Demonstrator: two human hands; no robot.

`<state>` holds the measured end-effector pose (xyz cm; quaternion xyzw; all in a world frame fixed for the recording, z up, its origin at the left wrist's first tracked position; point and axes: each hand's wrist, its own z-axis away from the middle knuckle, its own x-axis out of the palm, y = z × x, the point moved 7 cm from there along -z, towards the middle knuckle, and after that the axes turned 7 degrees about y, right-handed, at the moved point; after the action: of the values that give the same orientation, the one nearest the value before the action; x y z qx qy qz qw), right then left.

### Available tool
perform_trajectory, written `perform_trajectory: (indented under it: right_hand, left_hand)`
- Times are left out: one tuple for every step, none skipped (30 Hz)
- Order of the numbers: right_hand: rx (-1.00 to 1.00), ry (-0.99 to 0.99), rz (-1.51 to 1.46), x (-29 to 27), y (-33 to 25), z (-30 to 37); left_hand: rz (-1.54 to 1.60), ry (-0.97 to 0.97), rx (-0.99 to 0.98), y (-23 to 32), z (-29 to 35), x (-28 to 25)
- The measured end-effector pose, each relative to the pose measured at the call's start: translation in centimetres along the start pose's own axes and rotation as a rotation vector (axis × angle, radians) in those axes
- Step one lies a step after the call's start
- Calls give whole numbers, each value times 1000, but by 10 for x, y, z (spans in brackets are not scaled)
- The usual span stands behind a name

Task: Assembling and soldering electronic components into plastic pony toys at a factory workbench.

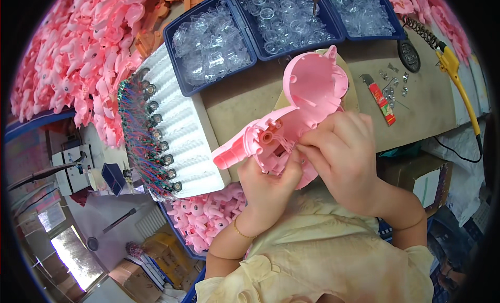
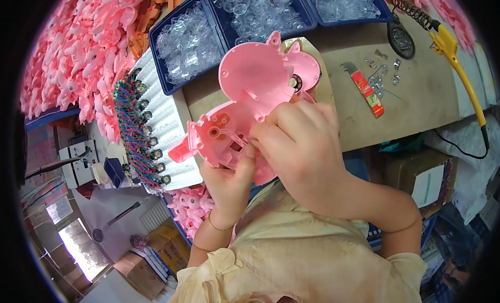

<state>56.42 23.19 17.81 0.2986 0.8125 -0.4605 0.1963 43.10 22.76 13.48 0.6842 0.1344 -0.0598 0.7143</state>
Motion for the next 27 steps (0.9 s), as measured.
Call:
perform_trajectory:
  right_hand:
    - [-6,18,-35,0,0,0]
    - [-9,16,-37,0,0,0]
    - [-9,-4,-38,0,1,0]
    - [-9,-25,-39,1,0,0]
    - [-13,-27,-41,1,0,0]
    - [-19,-38,-17,2,-1,0]
    - [-26,-50,11,3,-1,1]
    - [-30,-53,13,3,-2,2]
    - [-22,-42,34,3,-3,3]
    - [-16,-32,56,2,-3,3]
    - [-22,-34,59,2,-4,4]
    - [-27,-27,69,1,-4,5]
    - [-36,-25,81,0,-4,5]
    - [-46,-30,88,-3,-2,3]
    - [12,-68,-45,-8,5,0]
    - [67,-109,-176,-14,12,-4]
    - [82,-66,-202,-31,17,-14]
    - [96,3,-212,-51,27,-23]
    - [39,-19,-178,-62,21,-44]
    - [-10,-42,-142,-67,20,-64]
    - [-11,-48,-133,-68,22,-78]
    - [85,-429,-224,-40,24,-83]
    - [188,-805,-301,-18,21,-74]
    - [84,-952,-241,-3,11,-67]
    - [75,-961,-231,4,6,-65]
    - [96,-973,-140,11,6,-62]
    - [116,-986,-48,13,7,-60]
  left_hand:
    - [24,27,26,2,0,-1]
    - [48,54,53,3,-1,-2]
    - [49,58,53,2,-1,-2]
    - [-7,63,95,2,0,-3]
    - [-62,68,138,2,1,-4]
    - [-62,72,138,0,1,-5]
    - [-112,83,171,0,2,-4]
    - [-163,94,205,0,2,-4]
    - [-160,97,205,-2,3,-3]
    - [-142,87,172,-5,4,-2]
    - [-124,77,141,-6,4,-1]
    - [-118,81,143,-4,4,-2]
    - [-72,4,113,-4,3,2]
    - [-26,-75,84,-3,3,5]
    - [-13,-69,87,0,-3,-2]
    - [-101,-191,131,6,-9,-3]
    - [-190,-311,174,11,-14,-3]
    - [-334,-353,193,33,-20,-6]
    - [-349,-367,293,37,-24,-7]
    - [-502,-352,499,54,-26,-5]
    - [-653,-338,708,75,-27,-1]
    - [-649,-328,703,80,-29,0]
    - [-740,-264,894,93,-24,7]
    - [-831,-191,1082,102,-16,12]
    - [-826,-175,1078,100,-15,13]
    - [-856,-62,1198,101,-7,13]
    - [-885,56,1314,99,1,11]
